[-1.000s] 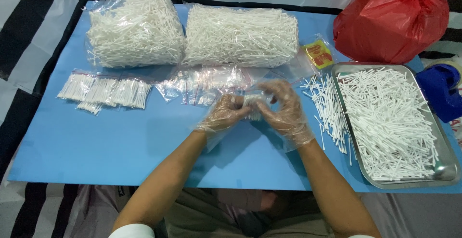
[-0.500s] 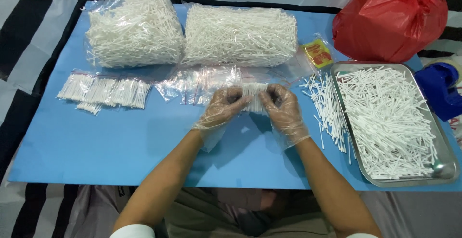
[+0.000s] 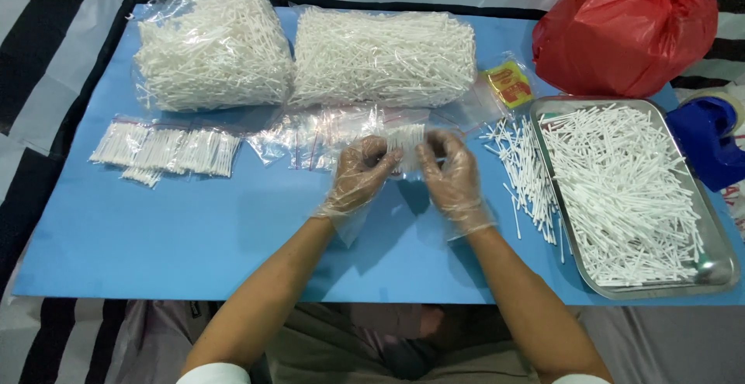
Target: The person picks up cotton swabs from a tray and bundles them together by hand before placing the bundle into a small plastic bag.
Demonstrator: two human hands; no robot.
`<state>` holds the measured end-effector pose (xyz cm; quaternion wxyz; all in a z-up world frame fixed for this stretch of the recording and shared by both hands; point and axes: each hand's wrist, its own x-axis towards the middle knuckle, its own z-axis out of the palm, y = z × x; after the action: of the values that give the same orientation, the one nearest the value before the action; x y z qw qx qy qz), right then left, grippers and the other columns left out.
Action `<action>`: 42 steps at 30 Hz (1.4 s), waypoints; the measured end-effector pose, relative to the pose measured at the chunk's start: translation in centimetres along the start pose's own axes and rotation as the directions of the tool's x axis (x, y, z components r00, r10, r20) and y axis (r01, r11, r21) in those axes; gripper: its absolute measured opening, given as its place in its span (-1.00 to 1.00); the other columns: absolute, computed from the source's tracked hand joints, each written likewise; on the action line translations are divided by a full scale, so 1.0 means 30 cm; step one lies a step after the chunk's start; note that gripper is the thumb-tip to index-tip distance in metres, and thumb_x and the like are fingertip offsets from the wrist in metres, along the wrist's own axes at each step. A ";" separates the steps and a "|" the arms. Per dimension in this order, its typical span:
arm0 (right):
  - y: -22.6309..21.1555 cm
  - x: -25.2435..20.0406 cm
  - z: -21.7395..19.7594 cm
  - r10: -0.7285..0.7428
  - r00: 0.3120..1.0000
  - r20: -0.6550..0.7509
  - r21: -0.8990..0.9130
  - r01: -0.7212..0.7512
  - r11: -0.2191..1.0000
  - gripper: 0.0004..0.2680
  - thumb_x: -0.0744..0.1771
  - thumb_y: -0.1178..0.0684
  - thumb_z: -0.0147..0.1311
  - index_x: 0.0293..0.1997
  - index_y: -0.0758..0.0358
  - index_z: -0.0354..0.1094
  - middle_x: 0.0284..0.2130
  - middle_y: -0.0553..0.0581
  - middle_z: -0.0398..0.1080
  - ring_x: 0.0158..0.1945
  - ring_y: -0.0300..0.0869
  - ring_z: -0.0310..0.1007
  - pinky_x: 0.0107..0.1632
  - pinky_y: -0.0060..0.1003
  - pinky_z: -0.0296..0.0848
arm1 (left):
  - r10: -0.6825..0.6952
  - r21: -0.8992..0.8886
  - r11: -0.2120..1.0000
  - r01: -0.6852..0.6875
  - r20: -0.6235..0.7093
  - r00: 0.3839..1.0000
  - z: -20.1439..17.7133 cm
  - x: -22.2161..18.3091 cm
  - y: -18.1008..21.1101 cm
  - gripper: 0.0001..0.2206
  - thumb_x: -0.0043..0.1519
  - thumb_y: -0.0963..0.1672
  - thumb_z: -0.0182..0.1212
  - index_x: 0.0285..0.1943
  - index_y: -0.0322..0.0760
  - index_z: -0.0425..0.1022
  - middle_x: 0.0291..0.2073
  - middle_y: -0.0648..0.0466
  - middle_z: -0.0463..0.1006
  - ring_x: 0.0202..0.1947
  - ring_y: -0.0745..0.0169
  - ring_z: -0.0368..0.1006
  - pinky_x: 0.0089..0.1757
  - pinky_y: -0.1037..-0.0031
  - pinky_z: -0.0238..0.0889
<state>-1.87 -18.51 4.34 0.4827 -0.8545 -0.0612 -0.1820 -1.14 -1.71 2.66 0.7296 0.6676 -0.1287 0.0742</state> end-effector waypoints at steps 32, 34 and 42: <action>-0.350 -0.018 0.765 0.158 0.853 0.498 0.176 -0.277 0.945 -0.77 0.28 -0.02 0.21 0.02 0.01 0.50 -0.27 0.04 0.59 -0.22 -0.21 0.63 -0.14 -0.28 0.64 | 0.168 0.791 0.552 0.263 -0.415 0.894 -0.825 -0.101 0.125 -0.71 0.16 -0.22 0.33 0.08 -0.34 0.57 -0.25 -0.09 0.61 -0.17 -0.02 0.59 -0.17 0.27 0.49; -0.349 -0.036 0.739 0.078 0.869 0.489 0.178 -0.186 0.966 -0.78 0.29 0.01 0.19 0.03 0.06 0.51 -0.21 0.10 0.58 -0.14 -0.15 0.61 -0.07 -0.21 0.62 | 0.200 0.825 0.506 0.252 -0.397 0.896 -0.827 -0.092 0.121 -0.72 0.16 -0.24 0.33 0.06 -0.37 0.58 -0.25 -0.12 0.62 -0.16 -0.07 0.59 -0.15 0.23 0.50; -0.280 -0.048 0.443 -0.271 0.899 0.345 0.165 0.226 0.960 -0.86 0.31 0.05 0.17 -0.11 0.16 0.55 -0.28 0.24 0.57 -0.18 0.10 0.60 -0.17 -0.10 0.60 | 0.504 0.977 -0.001 0.213 -0.183 0.844 -0.637 -0.120 0.199 -0.73 0.21 -0.06 0.42 0.06 -0.08 0.56 -0.18 0.04 0.58 -0.04 0.10 0.51 0.06 0.25 0.29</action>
<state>-2.21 -2.71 4.34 0.4865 -0.8276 -0.2691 -0.0767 -4.55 18.07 5.89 0.0387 0.9161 0.0805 0.3908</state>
